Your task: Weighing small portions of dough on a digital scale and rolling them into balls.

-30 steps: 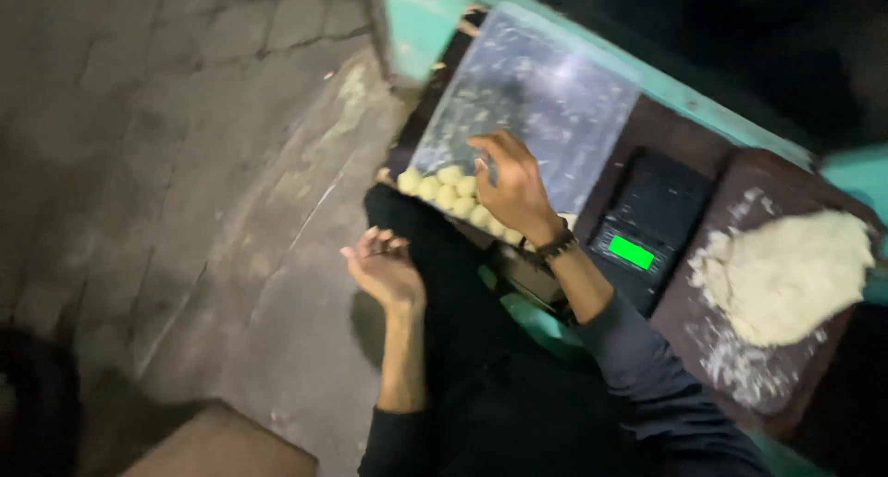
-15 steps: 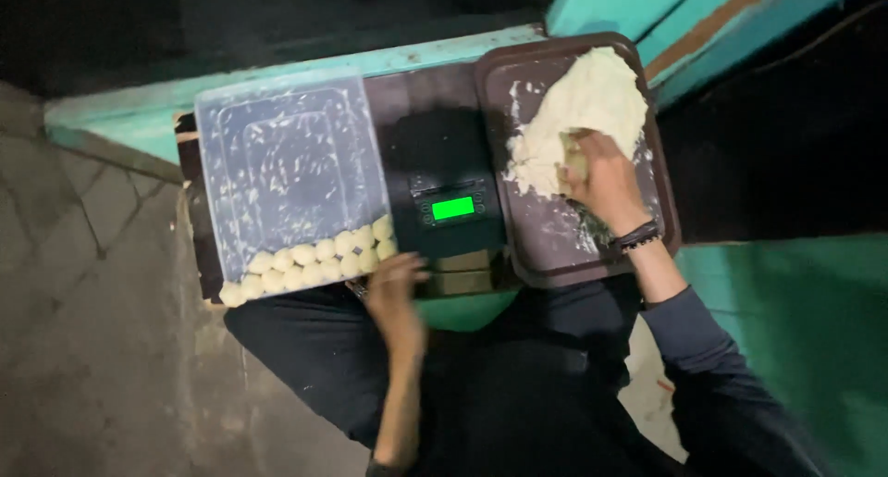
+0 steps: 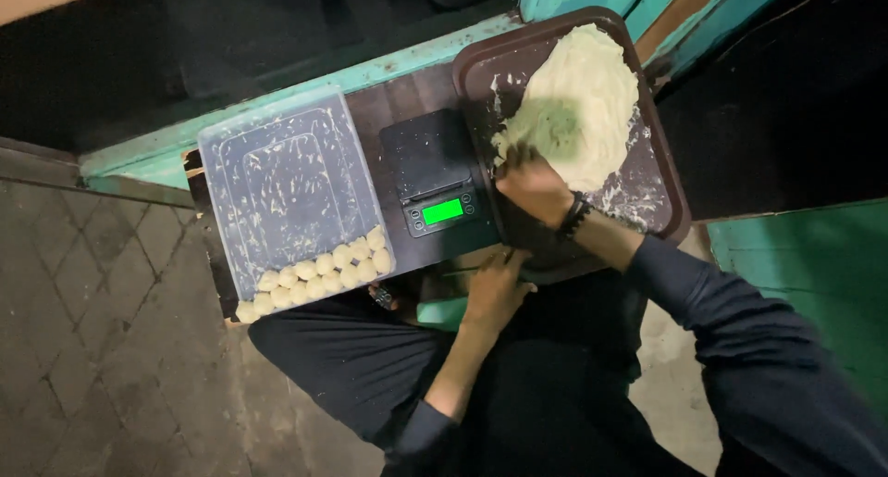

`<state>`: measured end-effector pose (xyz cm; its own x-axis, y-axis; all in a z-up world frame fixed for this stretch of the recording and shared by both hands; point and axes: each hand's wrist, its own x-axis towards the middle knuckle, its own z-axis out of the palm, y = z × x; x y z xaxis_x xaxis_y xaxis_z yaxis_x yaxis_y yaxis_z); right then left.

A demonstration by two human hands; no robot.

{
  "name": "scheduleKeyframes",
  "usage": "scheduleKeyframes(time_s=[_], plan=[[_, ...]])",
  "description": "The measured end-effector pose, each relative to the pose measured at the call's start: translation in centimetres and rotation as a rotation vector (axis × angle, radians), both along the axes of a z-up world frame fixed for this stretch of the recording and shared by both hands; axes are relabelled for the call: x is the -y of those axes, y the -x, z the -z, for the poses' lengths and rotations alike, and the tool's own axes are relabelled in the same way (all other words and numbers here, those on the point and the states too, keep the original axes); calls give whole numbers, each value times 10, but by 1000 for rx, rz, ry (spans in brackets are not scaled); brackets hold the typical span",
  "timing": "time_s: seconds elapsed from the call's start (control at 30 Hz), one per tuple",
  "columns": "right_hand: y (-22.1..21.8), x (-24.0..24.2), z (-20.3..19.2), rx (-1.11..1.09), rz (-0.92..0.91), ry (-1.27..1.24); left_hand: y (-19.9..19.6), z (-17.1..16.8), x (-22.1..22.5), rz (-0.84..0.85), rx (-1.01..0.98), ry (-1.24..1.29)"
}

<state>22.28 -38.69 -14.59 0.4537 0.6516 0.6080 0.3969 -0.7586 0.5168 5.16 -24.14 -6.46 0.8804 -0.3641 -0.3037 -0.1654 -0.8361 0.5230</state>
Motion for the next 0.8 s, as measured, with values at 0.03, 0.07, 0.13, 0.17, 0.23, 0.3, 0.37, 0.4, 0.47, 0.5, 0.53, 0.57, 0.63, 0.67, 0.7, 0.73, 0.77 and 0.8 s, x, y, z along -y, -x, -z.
scheduleKeyframes(time_s=[0.03, 0.07, 0.13, 0.17, 0.23, 0.3, 0.37, 0.4, 0.47, 0.5, 0.53, 0.57, 0.63, 0.67, 0.7, 0.73, 0.77, 0.8], plan=[[-2, 9, 24, -4, -46, -19, 1, -6, 0, -9, 39, 34], [-4, 18, 47, -8, -93, -35, 2, -13, 0, -21, 79, 69], [16, 13, -25, -175, -79, -51, 5, -6, 1, -49, 54, 68], [24, 10, -61, -341, -63, -66, 6, -3, 2, -77, 30, 66], [39, 19, -95, -625, -117, -230, 8, -3, 1, -95, 41, 84], [41, 26, -119, -902, -160, -395, 8, -7, 1, -106, 56, 105], [35, 30, -129, -1118, 130, -217, 9, -16, 0, -101, 63, 62], [38, 29, -146, -1119, 133, -211, 10, -7, -1, -102, 62, 68], [42, 28, -179, -1228, 155, -549, 10, 12, -3, -108, 76, 164], [42, 36, -182, -1228, 158, -544, 9, 10, -3, -109, 75, 169], [42, 43, -186, -1246, 87, -663, 9, 8, -2, -102, 69, 141], [42, 50, -190, -1260, 16, -781, 9, 5, -2, -95, 64, 113], [45, 56, -209, -1257, -1, -794, 7, 1, -3, -85, 41, 91], [47, 58, -218, -1254, -23, -808, 6, -1, -4, -77, 19, 65], [49, 61, -224, -1255, -20, -805, 5, -2, -4, -78, 17, 68], [51, 62, -231, -1260, -50, -921, 4, -3, -5, -60, -16, 43], [54, 64, -237, -1262, -80, -1037, 3, -4, -5, -41, -49, 18], [56, 64, -240, -1258, -79, -1037, 1, -19, -7, -39, -46, 20]])
